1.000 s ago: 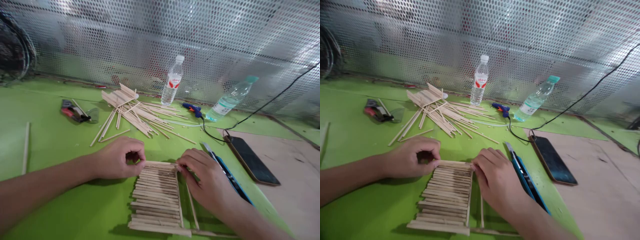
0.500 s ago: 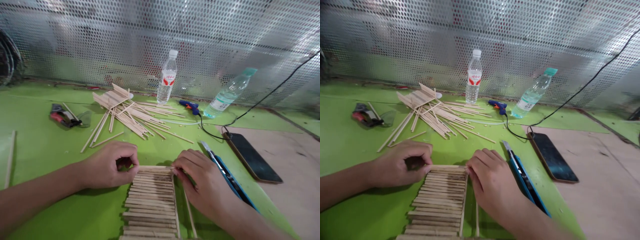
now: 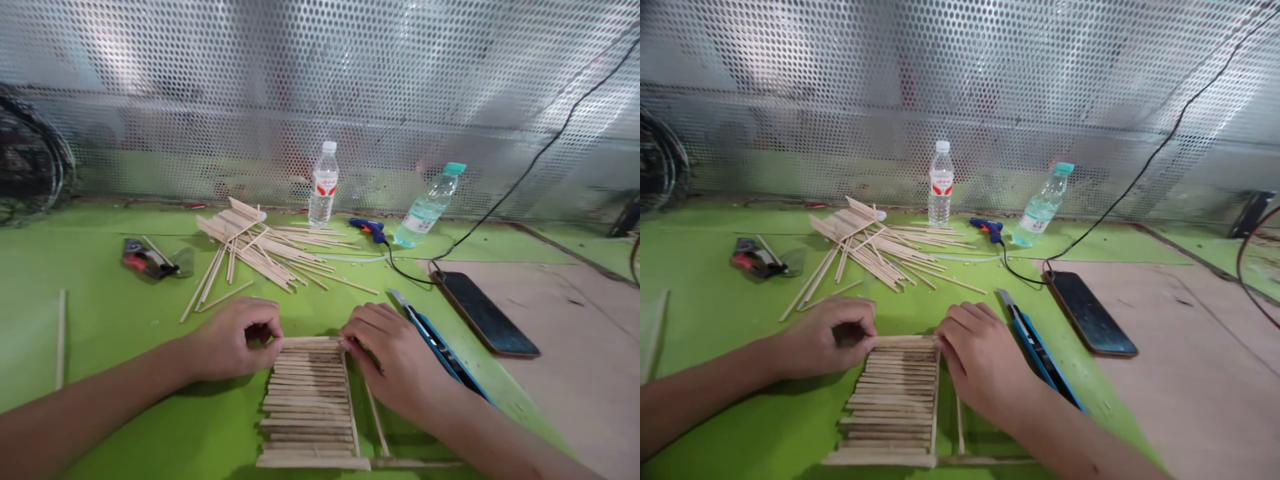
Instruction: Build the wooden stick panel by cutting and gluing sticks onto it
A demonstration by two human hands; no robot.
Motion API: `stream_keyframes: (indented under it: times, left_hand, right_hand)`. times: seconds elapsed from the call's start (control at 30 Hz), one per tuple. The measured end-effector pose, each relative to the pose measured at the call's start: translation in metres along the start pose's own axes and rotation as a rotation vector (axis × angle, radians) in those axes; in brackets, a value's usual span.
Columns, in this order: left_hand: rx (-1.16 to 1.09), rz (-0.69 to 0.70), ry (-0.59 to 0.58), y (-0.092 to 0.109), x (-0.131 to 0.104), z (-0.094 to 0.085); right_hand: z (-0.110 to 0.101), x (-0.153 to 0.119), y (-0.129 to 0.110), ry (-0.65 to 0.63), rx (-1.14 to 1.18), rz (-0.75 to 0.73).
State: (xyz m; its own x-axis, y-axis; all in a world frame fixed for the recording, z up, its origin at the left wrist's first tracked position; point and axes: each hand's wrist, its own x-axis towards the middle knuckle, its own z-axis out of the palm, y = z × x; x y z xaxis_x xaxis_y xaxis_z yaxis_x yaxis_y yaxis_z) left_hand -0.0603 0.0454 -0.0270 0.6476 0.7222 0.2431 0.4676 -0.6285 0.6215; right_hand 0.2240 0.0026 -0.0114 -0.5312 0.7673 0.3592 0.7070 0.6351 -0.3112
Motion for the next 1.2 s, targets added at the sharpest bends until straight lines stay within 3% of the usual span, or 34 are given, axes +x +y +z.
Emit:
stream_keyframes:
  times: [0.7,1.2]
  left_hand:
    - [-0.092,0.043,0.027,0.0059,0.006,-0.004]
    - [-0.106,-0.01,-0.009,0.005,0.0057,-0.0052]
  right_hand:
    - [-0.0011,0.0001,0.0039,0.015,-0.022,-0.058]
    - [-0.0032,0.0024,0.0012,0.025,-0.07,-0.06]
